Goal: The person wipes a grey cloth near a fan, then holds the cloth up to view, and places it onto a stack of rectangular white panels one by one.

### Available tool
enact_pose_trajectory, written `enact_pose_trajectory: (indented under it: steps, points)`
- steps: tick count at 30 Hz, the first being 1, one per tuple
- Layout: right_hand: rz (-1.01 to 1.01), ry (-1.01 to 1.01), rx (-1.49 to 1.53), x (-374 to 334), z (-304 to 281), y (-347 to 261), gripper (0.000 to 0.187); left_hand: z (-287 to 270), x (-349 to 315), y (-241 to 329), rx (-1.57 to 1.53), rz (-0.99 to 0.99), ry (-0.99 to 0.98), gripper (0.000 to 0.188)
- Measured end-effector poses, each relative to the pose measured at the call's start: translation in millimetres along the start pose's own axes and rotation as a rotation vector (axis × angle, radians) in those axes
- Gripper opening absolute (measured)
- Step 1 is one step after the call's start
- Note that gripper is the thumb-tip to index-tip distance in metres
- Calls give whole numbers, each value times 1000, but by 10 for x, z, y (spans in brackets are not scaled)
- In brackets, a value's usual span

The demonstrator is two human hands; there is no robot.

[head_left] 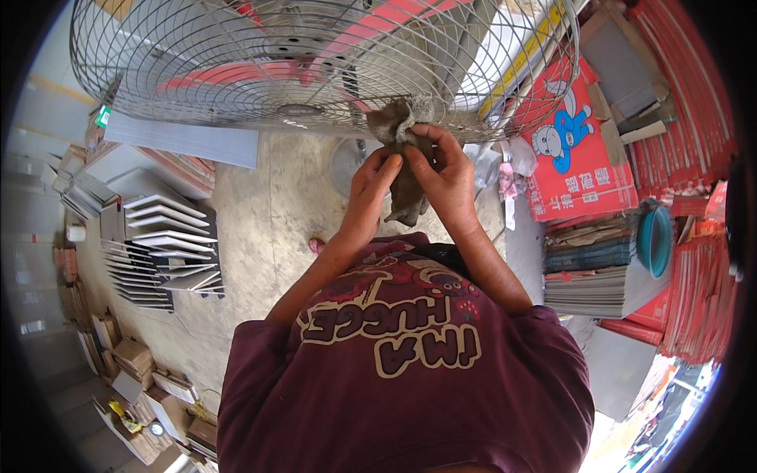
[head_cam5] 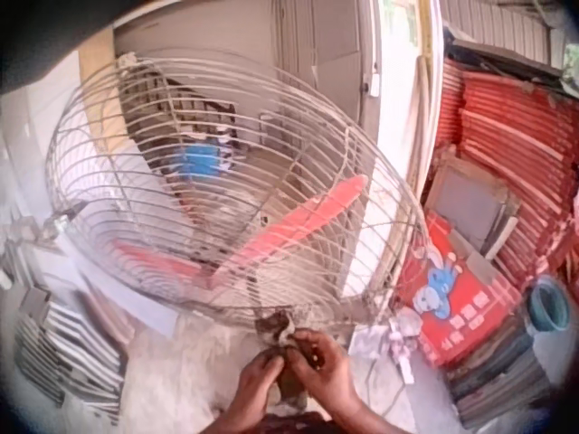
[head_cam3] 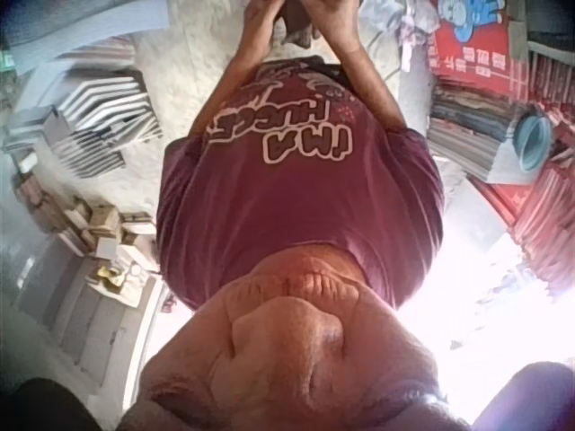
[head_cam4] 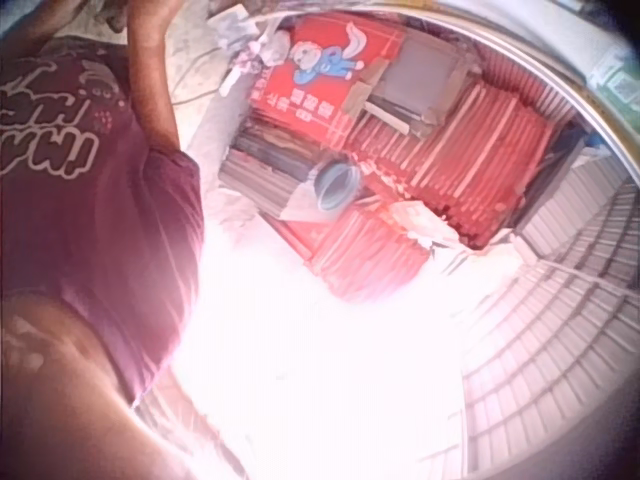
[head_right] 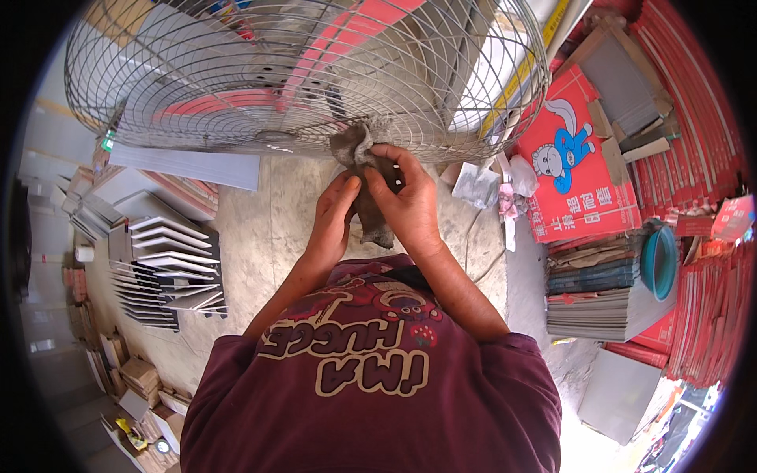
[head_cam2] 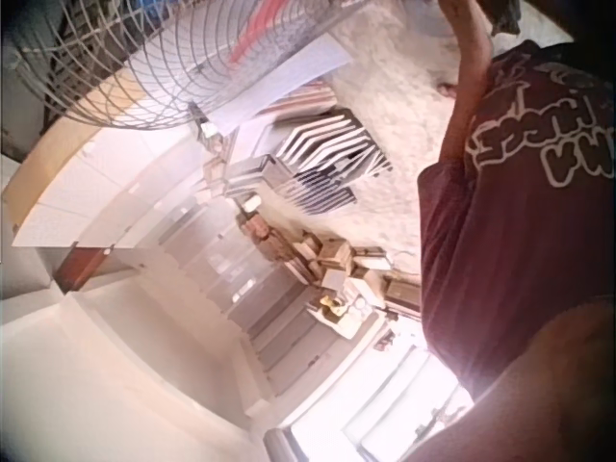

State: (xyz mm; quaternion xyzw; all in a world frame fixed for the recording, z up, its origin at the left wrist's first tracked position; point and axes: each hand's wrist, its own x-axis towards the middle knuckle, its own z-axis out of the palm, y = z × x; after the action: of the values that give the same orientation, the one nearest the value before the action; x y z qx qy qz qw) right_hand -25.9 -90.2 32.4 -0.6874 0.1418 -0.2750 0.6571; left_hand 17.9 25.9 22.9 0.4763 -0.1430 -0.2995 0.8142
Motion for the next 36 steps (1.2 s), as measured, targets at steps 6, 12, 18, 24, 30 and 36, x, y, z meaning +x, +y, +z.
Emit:
enact_pose_trajectory:
  steps: [6,12,18,24,30,36]
  points:
    - [86,-46,-111,-36,-31,28,29,-63,-6,-128,-102,-94,60,32]
    - [59,-65,-136,-74,-91,179,32,-72,6,-180,-194,-164,27,27]
    - [124,-102,-81,-88,-10,-12,37,-150,56,-168,-224,-139,42,24]
    - [-211,-117,-273,-9,105,-200,40,-109,91,111,-192,49,15,22]
    - [-509,-181,-360,68,243,-326,39,-255,96,174,-113,214,-5,23]
    - [-175,-158,-231,64,404,-74,39,-344,139,174,-285,48,66,21]
